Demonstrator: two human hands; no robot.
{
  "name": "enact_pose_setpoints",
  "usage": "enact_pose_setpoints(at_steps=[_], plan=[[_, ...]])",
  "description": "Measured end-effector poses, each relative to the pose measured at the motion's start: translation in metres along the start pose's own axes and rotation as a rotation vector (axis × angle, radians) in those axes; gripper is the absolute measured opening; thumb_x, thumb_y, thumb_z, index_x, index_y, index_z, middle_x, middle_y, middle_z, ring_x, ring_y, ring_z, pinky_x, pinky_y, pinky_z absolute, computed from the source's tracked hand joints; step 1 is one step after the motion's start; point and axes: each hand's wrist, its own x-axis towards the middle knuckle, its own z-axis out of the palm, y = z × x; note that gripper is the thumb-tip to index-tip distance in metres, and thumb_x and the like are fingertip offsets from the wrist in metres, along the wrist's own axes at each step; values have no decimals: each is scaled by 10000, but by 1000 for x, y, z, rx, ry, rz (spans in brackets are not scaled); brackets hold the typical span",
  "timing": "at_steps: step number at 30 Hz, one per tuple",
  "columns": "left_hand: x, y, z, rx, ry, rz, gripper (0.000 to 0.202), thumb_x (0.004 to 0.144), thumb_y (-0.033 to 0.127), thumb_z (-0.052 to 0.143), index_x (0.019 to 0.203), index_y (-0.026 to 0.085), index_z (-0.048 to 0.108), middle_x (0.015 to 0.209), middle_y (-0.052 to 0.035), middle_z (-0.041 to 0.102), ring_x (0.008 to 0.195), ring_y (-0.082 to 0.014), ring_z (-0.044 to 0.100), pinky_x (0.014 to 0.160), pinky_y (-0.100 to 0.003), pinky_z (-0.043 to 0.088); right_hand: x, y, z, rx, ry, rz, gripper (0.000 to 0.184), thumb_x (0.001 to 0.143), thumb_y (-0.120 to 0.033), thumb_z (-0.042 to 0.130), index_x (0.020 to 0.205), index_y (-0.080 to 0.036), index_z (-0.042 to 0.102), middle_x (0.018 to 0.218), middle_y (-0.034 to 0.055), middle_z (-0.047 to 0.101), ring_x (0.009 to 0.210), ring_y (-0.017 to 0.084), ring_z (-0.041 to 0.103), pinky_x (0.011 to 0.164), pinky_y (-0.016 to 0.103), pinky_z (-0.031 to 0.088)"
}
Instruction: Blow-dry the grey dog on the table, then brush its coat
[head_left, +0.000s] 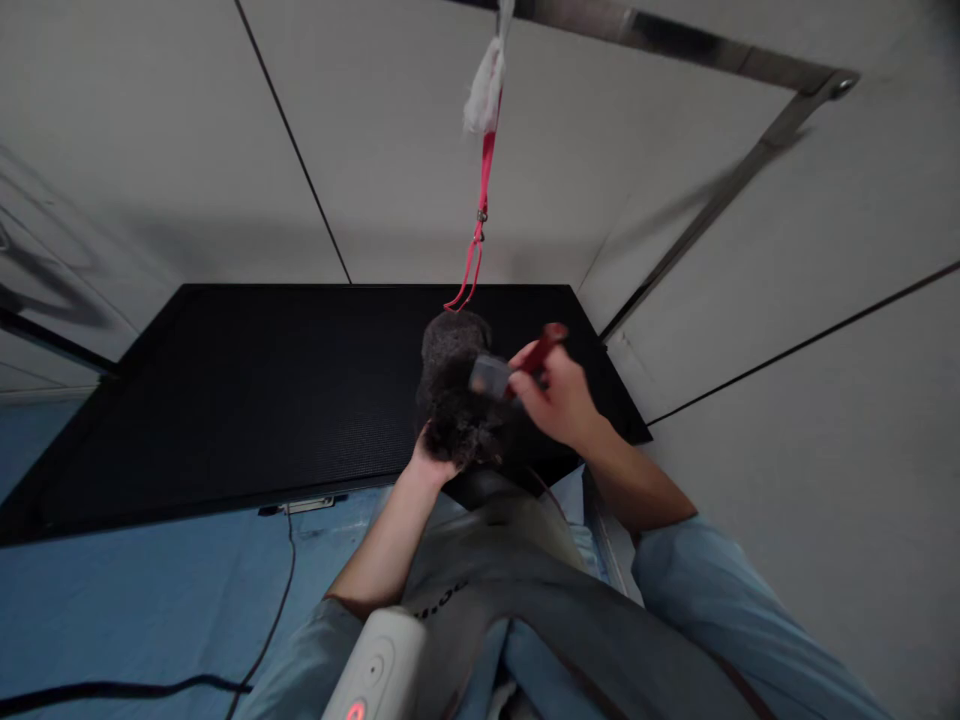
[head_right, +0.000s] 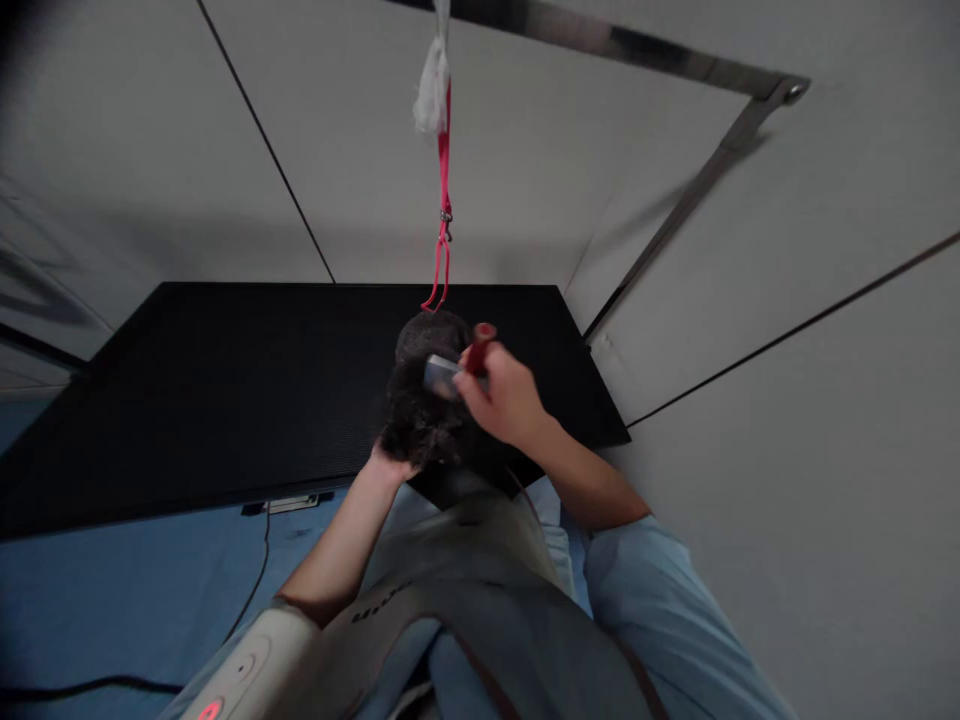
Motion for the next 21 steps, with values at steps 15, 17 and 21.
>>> enact_pose_setpoints(at_steps=[15,17,21], plan=[[5,-11,12,-214,-50,11,413,870,390,375,1196,247,583,1211,-46,628,1235,-258,491,1049,-472,372,-2,7,16,180,247,86,216,783,-285,588,986,-219,563,929,41,656,759,153,610,679,287,492],[4,-11,14,-267,-20,7,396,876,362,376,1181,237,595,1206,-45,632,1236,-255,490,1055,-461,368,-2,8,16,229,45,94,179,769,-270,599,936,-213,572,841,20,654,673,135,596,620,267,485],[2,-13,16,-390,-8,-51,385,876,333,391,1159,211,621,1211,-47,634,1220,-241,508,1057,-399,382,1,10,13,175,139,163,174,795,-274,563,948,-192,565,816,26,641,667,135,589,607,263,472]])
